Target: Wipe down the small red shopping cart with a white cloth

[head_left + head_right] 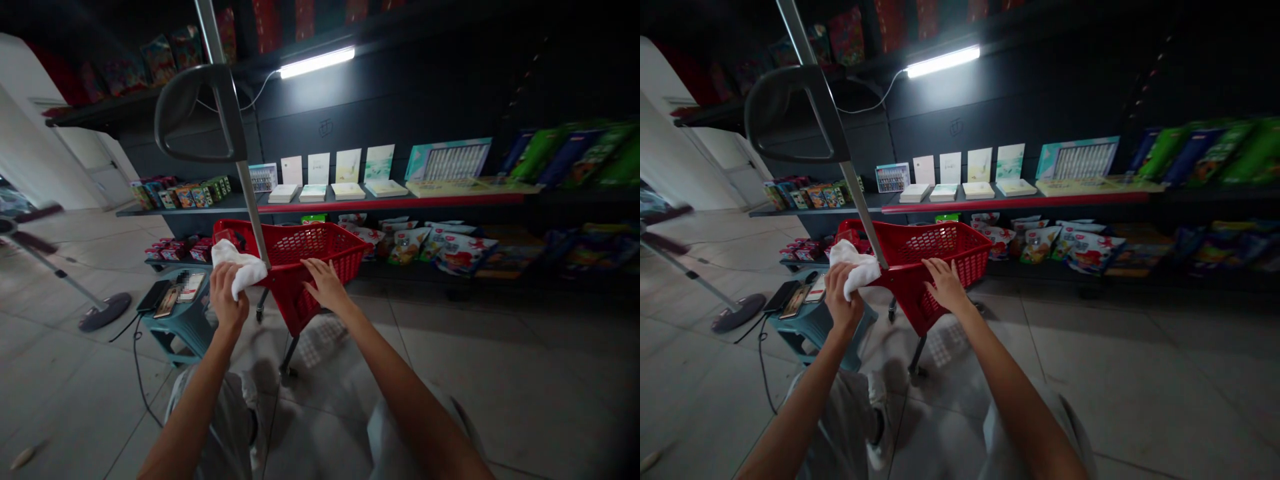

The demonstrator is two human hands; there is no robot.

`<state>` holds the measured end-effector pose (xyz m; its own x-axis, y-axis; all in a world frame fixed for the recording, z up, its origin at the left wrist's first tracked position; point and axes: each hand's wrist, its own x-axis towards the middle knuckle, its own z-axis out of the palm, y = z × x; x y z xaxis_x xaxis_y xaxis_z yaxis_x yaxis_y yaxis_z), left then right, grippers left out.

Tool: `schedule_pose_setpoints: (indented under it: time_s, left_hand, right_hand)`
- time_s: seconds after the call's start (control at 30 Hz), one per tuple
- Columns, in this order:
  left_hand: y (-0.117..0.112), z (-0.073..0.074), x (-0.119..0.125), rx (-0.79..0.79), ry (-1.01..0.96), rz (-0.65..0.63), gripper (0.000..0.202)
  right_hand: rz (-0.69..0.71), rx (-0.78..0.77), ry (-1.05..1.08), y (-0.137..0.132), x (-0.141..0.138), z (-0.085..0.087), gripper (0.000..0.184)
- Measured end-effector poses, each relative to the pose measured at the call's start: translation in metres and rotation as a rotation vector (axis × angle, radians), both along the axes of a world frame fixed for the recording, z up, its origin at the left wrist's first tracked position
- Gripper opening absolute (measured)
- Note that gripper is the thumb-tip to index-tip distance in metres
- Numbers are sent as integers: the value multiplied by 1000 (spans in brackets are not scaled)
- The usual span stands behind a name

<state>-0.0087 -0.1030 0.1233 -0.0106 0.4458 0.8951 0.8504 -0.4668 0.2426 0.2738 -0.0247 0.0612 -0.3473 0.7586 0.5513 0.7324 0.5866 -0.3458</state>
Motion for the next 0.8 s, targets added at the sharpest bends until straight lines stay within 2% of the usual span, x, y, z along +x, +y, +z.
schedule_pose_setpoints:
  time_s: [0.27, 0.4, 0.47, 0.57, 0.67, 0.73, 0.8]
  left_hand:
    - [12, -4, -7, 32, -3, 71, 39]
    - [22, -6, -10, 38, -29, 74, 40]
    - [28, -6, -13, 42, -49, 78, 40]
    - [38, -2, -19, 60, -62, 58, 39]
    - [49, 3, -24, 12, -93, 52, 38]
    - [57, 9, -25, -54, -190, 88, 38]
    - [68, 18, -25, -120, -373, 145, 38]
  right_hand:
    - [113, -171, -48, -22, 14, 4, 78]
    - [97, -152, -93, -35, 24, 5, 77]
    - [37, -142, -131, -35, 37, 2, 76]
    - [-138, -228, -140, -29, 67, -5, 76]
    - [-247, -296, -145, -23, 93, -9, 65]
    - [-265, -298, -148, -24, 100, -10, 56]
    - [-286, -280, -143, -28, 99, -11, 51]
